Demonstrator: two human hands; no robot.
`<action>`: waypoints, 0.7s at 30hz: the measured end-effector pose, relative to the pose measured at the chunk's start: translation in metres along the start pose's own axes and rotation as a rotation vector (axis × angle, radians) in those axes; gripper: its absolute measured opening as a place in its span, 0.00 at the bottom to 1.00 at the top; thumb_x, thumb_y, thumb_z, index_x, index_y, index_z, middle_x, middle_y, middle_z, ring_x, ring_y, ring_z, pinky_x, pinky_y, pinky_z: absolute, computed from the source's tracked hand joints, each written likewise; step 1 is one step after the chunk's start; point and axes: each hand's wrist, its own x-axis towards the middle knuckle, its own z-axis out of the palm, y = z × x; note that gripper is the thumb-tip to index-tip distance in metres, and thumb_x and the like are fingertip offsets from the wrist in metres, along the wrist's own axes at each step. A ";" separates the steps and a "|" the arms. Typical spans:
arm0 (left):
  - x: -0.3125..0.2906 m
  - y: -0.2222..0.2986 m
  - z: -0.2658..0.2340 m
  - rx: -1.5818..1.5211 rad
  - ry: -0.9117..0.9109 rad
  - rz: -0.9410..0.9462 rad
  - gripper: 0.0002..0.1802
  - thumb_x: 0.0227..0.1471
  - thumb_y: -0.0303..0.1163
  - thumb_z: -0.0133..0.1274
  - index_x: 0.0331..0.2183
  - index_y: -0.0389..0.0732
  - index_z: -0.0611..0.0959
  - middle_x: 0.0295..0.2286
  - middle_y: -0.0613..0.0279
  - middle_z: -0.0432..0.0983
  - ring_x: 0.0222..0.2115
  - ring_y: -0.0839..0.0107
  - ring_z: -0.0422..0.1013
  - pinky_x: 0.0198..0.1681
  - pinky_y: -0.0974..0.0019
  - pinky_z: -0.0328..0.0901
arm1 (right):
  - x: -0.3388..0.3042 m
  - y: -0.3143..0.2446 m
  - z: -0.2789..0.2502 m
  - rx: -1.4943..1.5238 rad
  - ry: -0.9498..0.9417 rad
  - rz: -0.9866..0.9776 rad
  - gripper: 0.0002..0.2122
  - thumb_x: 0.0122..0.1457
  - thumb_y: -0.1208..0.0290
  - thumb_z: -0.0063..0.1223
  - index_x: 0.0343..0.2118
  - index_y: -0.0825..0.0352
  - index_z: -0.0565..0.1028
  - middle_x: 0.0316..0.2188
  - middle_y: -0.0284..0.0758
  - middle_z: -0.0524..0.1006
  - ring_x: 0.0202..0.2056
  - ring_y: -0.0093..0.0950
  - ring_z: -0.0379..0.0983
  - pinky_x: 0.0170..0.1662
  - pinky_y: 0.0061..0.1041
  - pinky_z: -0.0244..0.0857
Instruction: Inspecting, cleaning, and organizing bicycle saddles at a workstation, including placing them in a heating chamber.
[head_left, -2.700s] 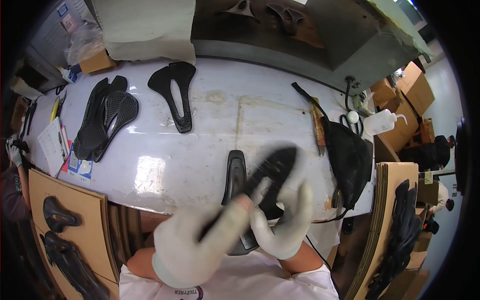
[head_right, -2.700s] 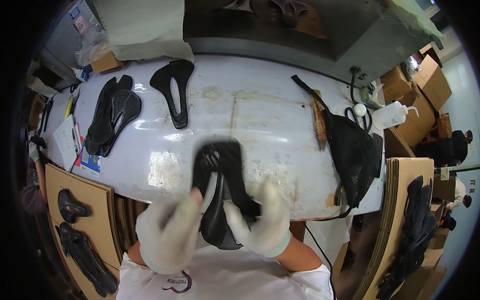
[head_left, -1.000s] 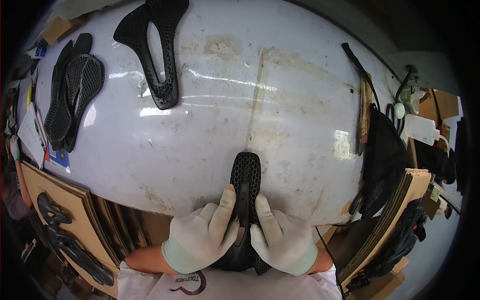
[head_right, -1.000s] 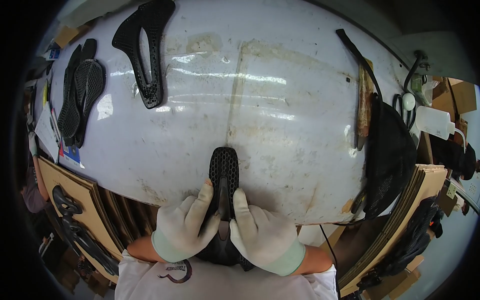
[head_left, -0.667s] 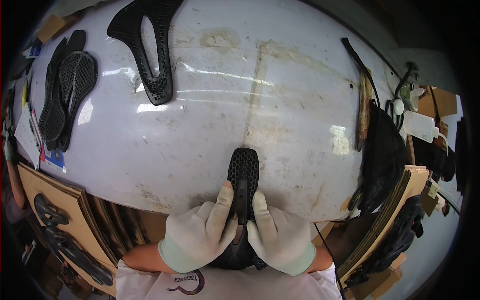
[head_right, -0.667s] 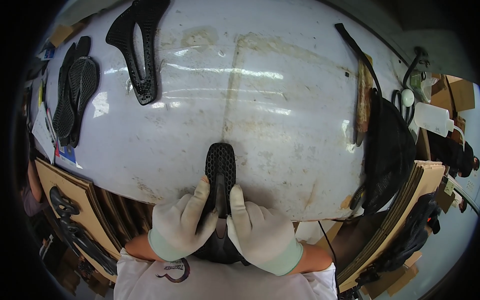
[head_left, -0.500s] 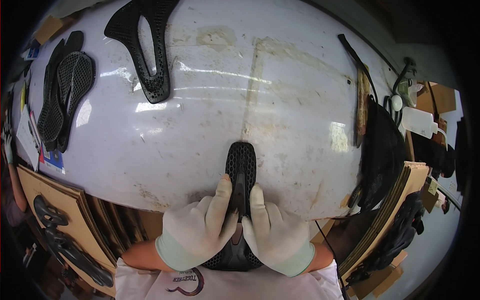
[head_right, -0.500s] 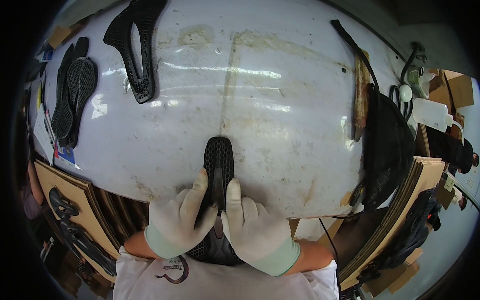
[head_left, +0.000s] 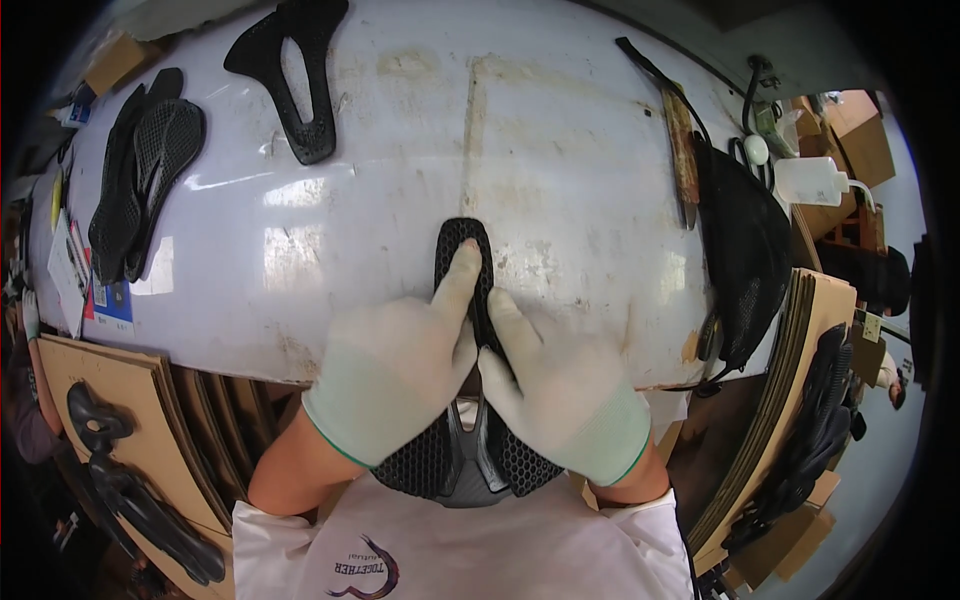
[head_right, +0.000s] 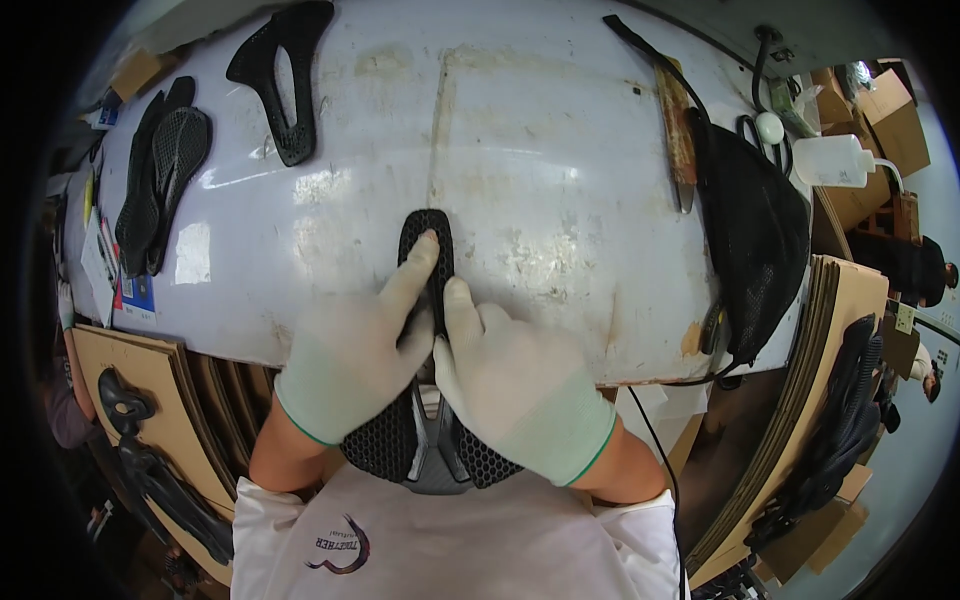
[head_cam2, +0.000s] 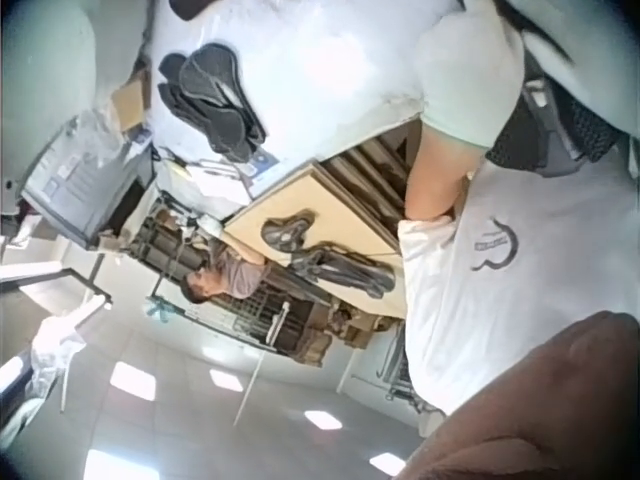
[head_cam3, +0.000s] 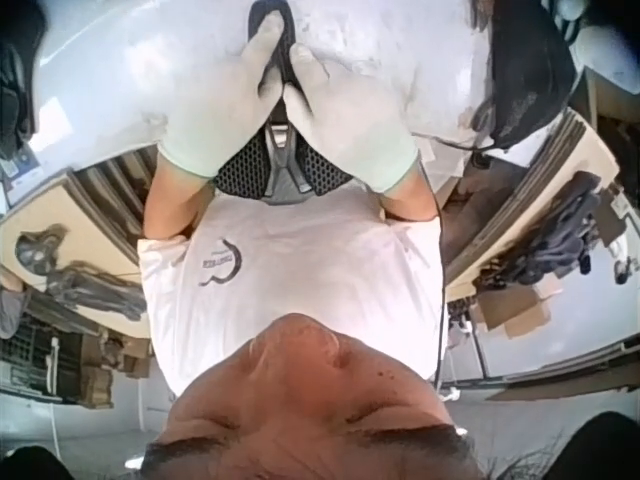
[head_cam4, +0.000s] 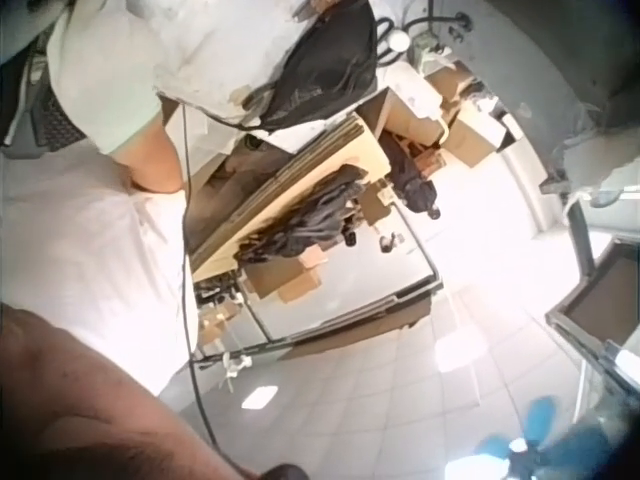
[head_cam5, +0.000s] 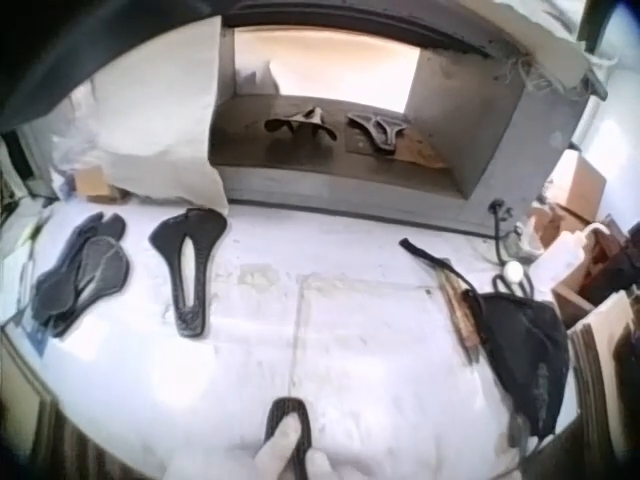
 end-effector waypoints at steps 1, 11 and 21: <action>0.000 0.000 0.001 0.033 -0.016 -0.024 0.37 0.55 0.32 0.58 0.66 0.39 0.71 0.18 0.47 0.76 0.18 0.49 0.75 0.25 0.50 0.69 | -0.002 -0.001 -0.003 0.000 -0.001 -0.005 0.25 0.61 0.63 0.60 0.58 0.74 0.73 0.29 0.38 0.78 0.25 0.33 0.79 0.25 0.33 0.72; 0.000 0.000 0.005 -0.021 0.014 -0.038 0.33 0.58 0.32 0.56 0.64 0.39 0.73 0.17 0.45 0.75 0.19 0.47 0.75 0.26 0.49 0.69 | -0.072 0.046 0.018 0.702 0.088 -0.424 0.25 0.50 0.56 0.75 0.50 0.61 0.85 0.64 0.62 0.64 0.57 0.56 0.72 0.59 0.48 0.67; -0.007 -0.006 0.014 -0.055 0.148 0.020 0.31 0.57 0.31 0.57 0.63 0.40 0.76 0.17 0.45 0.74 0.19 0.48 0.74 0.27 0.50 0.69 | -0.075 0.046 0.019 0.583 0.012 -0.461 0.25 0.54 0.54 0.70 0.52 0.64 0.84 0.65 0.65 0.63 0.59 0.58 0.70 0.61 0.48 0.67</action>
